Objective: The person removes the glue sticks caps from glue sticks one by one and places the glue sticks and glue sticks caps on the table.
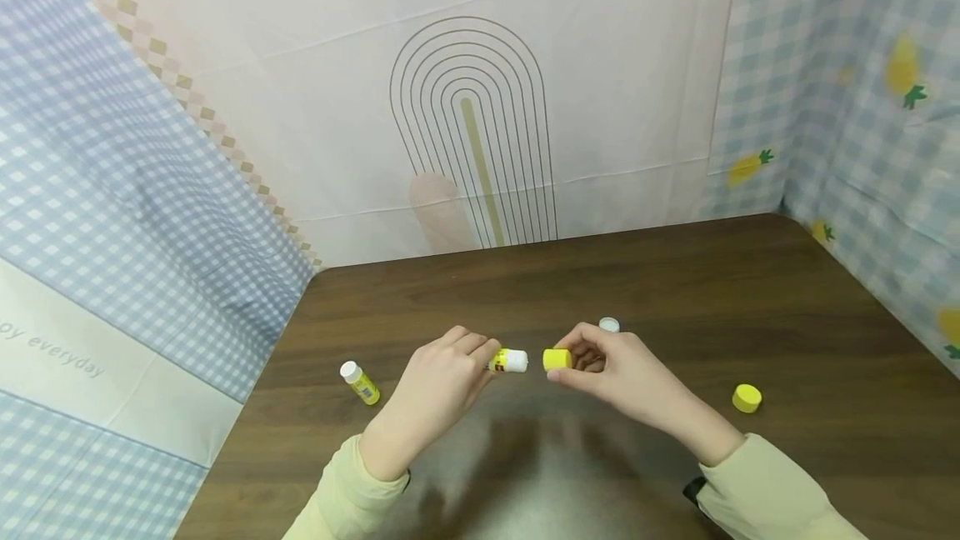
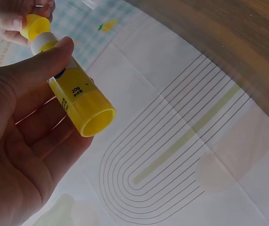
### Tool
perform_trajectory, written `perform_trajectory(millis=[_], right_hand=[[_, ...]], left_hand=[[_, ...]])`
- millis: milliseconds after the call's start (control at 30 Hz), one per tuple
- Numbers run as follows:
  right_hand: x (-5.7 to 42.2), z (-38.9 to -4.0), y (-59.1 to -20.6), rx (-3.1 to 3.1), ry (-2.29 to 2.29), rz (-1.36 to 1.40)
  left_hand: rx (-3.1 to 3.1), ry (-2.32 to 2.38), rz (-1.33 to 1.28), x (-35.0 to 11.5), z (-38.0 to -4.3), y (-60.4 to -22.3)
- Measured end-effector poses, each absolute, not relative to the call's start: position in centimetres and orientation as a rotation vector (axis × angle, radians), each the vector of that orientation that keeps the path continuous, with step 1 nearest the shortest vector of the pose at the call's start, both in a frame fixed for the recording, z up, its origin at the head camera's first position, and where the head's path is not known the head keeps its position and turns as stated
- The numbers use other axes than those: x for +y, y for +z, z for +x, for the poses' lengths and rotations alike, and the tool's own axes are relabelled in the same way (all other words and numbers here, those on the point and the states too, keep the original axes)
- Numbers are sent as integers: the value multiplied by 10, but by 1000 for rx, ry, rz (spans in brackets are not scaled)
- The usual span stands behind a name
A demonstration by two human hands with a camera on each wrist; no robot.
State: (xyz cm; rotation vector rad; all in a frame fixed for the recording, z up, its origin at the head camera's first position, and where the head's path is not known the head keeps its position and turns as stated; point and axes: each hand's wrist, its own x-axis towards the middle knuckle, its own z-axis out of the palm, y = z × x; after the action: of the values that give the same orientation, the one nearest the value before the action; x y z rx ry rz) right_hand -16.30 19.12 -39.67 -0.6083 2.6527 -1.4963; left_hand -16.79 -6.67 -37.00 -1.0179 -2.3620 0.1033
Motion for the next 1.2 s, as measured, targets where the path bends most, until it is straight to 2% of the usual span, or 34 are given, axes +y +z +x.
perform_trajectory(millis=[733, 1200], right_hand=[[291, -157, -379, 3209, -1028, -430], [309, -152, -393, 3149, -841, -273]], left_hand=[[-2342, 64, -1006, -83, -171, -374], [-2365, 43, -1003, -87, -171, -376]])
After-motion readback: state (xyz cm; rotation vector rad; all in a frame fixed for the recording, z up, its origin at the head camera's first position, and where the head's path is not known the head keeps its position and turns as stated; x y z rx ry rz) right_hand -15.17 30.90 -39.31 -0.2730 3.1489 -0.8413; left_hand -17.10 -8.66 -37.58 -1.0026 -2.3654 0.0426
